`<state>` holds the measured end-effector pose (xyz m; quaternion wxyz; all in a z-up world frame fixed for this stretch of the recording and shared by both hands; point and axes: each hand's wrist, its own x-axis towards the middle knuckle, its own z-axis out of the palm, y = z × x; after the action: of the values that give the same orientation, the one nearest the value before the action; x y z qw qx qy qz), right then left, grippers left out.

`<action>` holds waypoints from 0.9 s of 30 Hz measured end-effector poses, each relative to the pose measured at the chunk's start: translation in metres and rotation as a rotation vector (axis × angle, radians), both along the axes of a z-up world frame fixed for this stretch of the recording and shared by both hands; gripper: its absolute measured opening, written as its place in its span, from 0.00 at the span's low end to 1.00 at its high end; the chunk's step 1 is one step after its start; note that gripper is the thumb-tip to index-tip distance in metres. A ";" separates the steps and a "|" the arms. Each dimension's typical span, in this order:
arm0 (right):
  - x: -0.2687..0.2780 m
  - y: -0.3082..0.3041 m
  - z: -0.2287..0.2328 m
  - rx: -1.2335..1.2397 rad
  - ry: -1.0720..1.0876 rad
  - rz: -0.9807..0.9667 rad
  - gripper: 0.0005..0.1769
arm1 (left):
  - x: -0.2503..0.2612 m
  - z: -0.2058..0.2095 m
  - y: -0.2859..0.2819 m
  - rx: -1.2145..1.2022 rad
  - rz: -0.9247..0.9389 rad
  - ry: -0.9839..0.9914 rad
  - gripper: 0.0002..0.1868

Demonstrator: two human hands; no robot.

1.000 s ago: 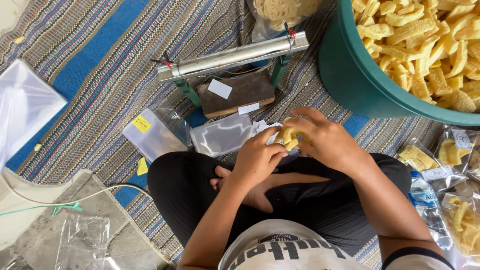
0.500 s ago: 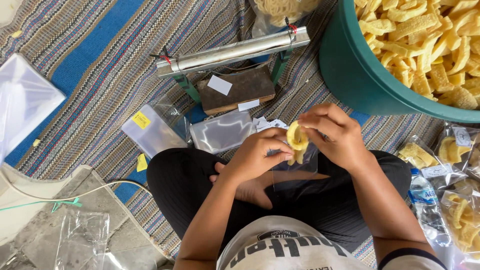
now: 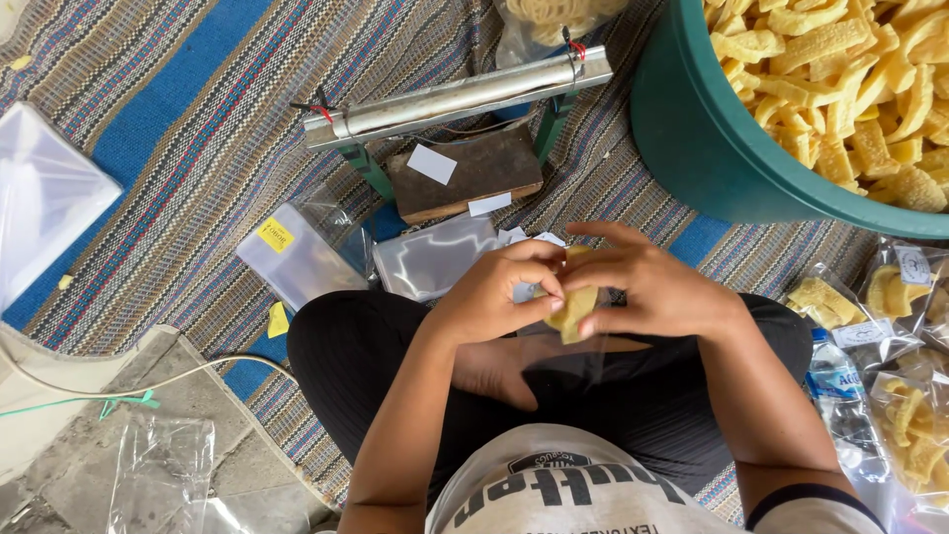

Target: Packaging snacks into small plastic bags and sealing them with a manual heat sealer

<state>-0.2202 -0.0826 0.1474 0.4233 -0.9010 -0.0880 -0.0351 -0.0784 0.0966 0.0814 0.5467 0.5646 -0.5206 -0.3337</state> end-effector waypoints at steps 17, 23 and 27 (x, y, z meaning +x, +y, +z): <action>-0.012 -0.005 -0.035 -0.181 -0.023 -0.070 0.29 | -0.003 -0.003 -0.008 0.042 -0.024 -0.099 0.05; -0.015 -0.008 -0.022 -0.418 0.167 -0.100 0.29 | -0.003 0.006 -0.009 0.029 0.021 -0.086 0.04; -0.014 -0.002 -0.053 -0.458 0.223 -0.011 0.29 | -0.013 -0.003 -0.012 0.019 -0.002 -0.080 0.04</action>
<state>-0.2343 -0.0844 0.0947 0.2149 -0.9722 -0.0414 0.0828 -0.0917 0.0841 0.0781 0.5197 0.5822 -0.5394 -0.3162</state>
